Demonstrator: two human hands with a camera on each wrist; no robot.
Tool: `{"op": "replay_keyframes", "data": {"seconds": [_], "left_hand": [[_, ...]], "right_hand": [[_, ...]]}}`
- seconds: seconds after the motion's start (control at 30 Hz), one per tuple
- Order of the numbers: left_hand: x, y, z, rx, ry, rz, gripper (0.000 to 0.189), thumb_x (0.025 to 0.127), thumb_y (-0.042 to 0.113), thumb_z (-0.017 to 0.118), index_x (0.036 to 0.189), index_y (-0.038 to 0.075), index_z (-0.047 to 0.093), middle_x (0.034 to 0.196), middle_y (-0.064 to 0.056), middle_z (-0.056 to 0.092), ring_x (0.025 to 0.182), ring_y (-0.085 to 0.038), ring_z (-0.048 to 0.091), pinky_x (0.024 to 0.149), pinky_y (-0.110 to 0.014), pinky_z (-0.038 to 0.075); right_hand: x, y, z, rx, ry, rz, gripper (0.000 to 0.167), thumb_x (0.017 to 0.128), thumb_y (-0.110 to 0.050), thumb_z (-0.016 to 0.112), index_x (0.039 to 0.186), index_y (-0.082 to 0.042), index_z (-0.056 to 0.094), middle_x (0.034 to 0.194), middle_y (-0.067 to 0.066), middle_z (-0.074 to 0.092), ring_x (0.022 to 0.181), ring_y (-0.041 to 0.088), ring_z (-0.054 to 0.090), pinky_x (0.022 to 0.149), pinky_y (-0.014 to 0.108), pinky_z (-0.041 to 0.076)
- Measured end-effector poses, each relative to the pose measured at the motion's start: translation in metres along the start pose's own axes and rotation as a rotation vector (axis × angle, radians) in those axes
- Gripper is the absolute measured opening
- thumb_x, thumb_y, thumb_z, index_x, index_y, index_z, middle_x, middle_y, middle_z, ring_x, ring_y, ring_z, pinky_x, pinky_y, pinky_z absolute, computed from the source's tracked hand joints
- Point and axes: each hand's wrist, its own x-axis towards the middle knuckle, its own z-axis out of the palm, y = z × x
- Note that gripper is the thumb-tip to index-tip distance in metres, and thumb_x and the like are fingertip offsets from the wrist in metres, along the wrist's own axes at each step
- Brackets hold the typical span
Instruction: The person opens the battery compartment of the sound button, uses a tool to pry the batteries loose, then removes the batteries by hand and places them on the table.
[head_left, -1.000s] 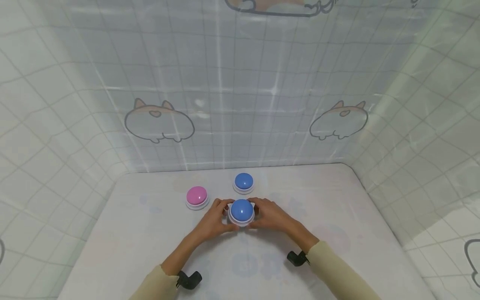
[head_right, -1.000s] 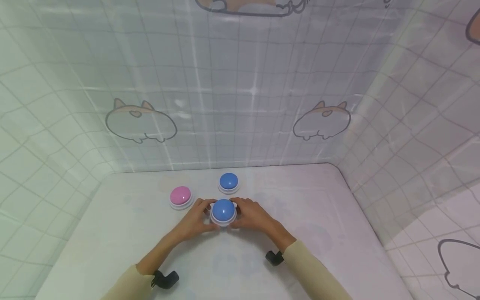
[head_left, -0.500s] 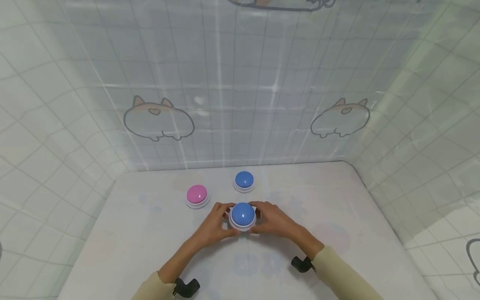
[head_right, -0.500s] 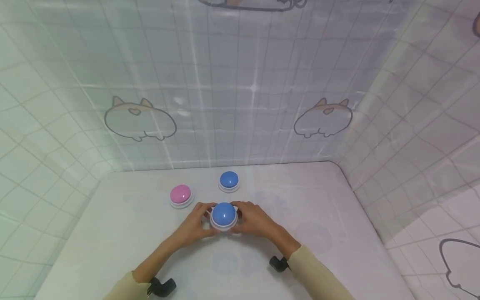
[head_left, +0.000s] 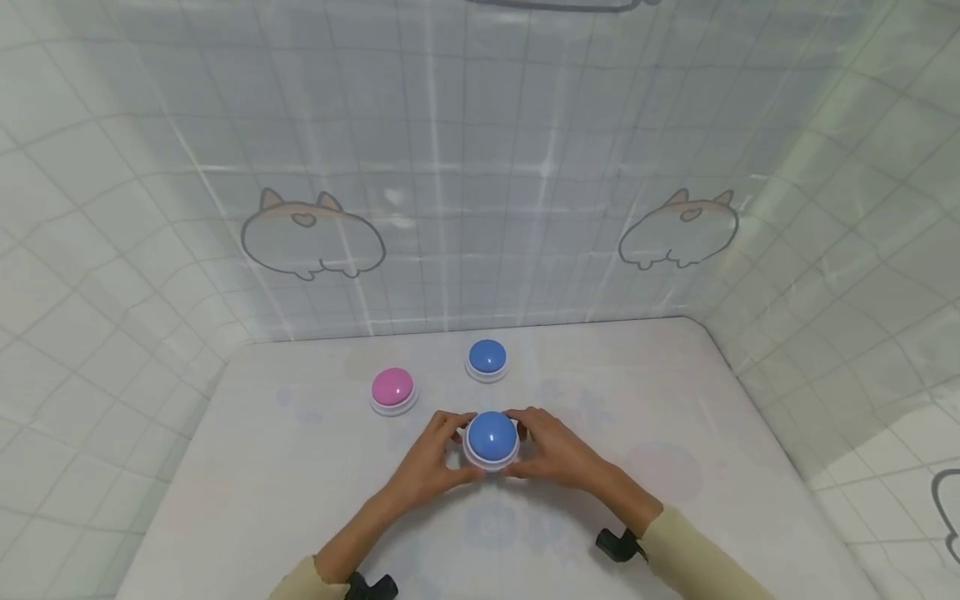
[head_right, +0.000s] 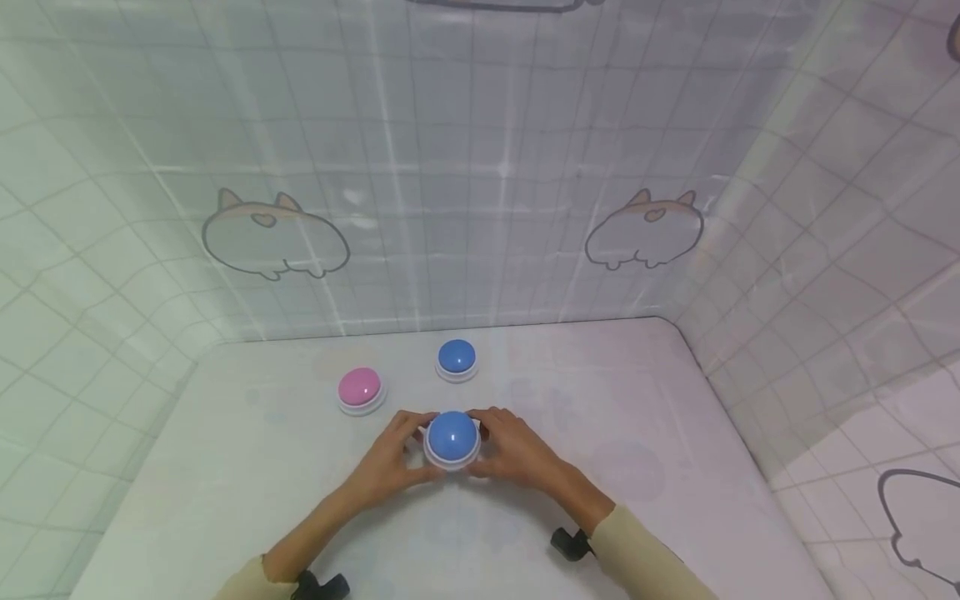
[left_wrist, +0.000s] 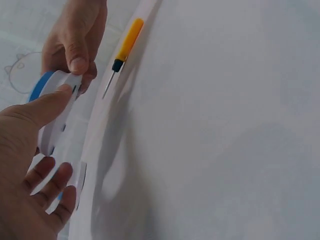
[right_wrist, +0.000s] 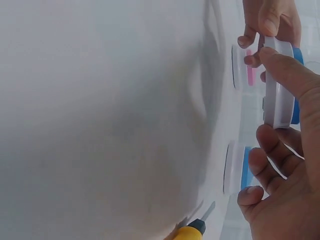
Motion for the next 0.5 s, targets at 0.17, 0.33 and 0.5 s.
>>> {"op": "replay_keyframes", "data": {"seconds": [0.17,0.33,0.5], "left_hand": [[-0.005,0.005,0.003,-0.026,0.042,0.019,0.083,0.073,0.045,0.089,0.145,0.029,0.051,0.126,0.011,0.049,0.106,-0.012,0.057,0.087,-0.035,0.052],[-0.009,0.008,0.005,-0.043,0.070,0.024,0.080,0.074,0.048,0.087,0.143,0.034,0.052,0.128,0.014,0.052,0.104,-0.010,0.057,0.084,-0.035,0.053],[-0.010,0.010,0.005,-0.076,0.098,0.038,0.075,0.077,0.047,0.086,0.142,0.033,0.052,0.128,0.016,0.056,0.100,-0.013,0.060,0.081,-0.036,0.053]], "right_hand": [[-0.011,-0.004,-0.003,0.028,0.005,0.007,0.087,0.075,-0.054,0.085,0.147,-0.025,0.046,0.113,-0.013,0.054,0.103,0.009,0.050,0.088,0.034,0.049],[-0.018,-0.005,-0.003,0.093,0.021,0.006,0.086,0.075,-0.051,0.085,0.147,-0.024,0.046,0.114,-0.012,0.054,0.102,0.011,0.053,0.087,0.032,0.051],[-0.020,-0.005,-0.001,0.130,0.086,-0.009,0.083,0.076,-0.047,0.087,0.145,-0.022,0.050,0.107,-0.011,0.053,0.096,0.014,0.054,0.080,0.028,0.050]]}}
